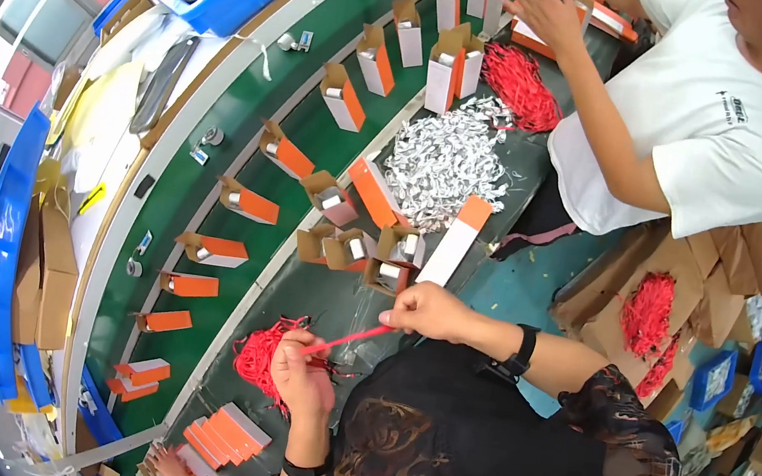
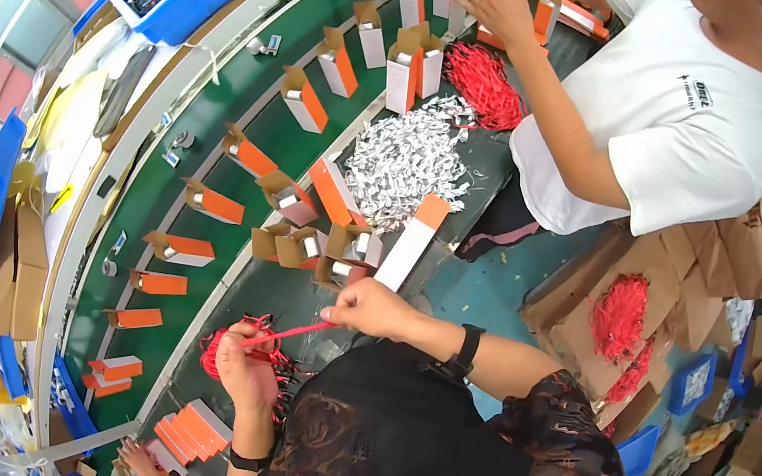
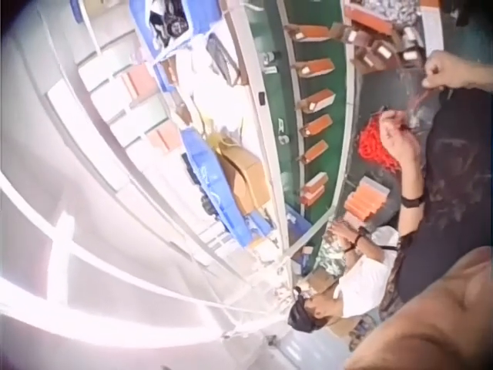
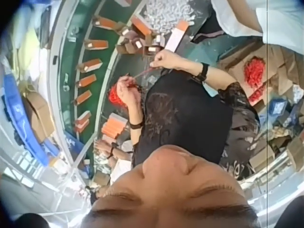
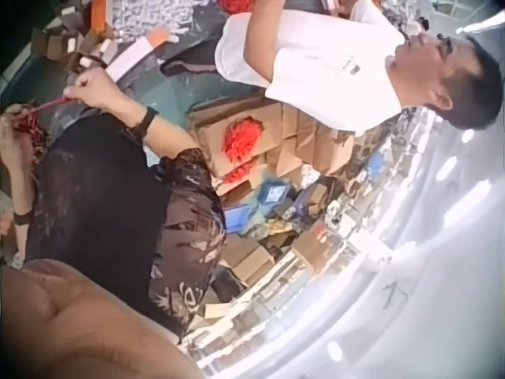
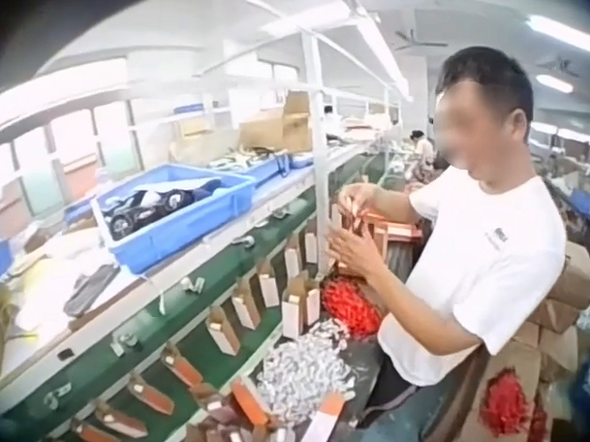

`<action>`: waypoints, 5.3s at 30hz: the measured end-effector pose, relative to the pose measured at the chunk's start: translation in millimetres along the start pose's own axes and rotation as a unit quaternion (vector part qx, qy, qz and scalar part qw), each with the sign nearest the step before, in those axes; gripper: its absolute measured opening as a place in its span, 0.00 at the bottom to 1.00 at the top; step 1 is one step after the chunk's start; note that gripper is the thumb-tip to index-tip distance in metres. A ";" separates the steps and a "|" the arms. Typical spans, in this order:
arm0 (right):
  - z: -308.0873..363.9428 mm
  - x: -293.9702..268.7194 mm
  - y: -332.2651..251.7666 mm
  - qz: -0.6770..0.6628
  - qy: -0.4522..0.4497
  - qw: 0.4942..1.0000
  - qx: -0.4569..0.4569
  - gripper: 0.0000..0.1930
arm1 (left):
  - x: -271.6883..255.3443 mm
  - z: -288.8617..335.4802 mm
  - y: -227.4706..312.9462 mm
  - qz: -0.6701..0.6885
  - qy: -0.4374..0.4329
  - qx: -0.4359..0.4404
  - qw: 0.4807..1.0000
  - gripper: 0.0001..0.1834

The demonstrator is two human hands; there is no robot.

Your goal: The person picks up a red lanyard, attaches a small white plastic clip to it, and inserts it into a small orange and white box. They then close the box and place it onto the assembly line.

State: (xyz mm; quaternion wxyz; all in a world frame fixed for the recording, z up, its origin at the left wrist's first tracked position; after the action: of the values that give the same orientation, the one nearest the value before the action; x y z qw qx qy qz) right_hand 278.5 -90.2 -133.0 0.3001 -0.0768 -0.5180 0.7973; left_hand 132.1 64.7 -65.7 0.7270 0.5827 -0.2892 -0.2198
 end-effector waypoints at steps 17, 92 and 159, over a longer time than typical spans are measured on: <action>-217.1 -191.0 -2.8 0.373 0.260 0.882 -0.126 0.19 | -9.5 16.8 -43.3 -0.057 0.007 -0.133 0.989 0.14; 16.6 213.7 -70.7 0.464 -0.380 0.757 -0.258 0.07 | -92.3 51.4 -47.8 0.064 -0.093 -0.117 0.987 0.09; 0.5 90.3 -20.3 -0.018 -0.025 0.998 0.061 0.14 | -280.2 -286.9 -83.9 -0.366 0.197 0.136 0.899 0.41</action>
State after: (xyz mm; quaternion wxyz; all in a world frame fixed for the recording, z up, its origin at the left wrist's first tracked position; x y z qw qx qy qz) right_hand 213.5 -34.4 -98.0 0.3051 -0.0290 -0.4775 0.8234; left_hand 121.4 436.5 -237.6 0.5510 0.7719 0.0666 -0.3101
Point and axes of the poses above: each hand's wrist, its own z-axis away from the middle knuckle, its own x-axis out of the palm, y = z × x, the point moved 9 cm from there along -z, towards the middle knuckle, and after that the axes turned 10 degrees about -z, right-handed, at the moved point
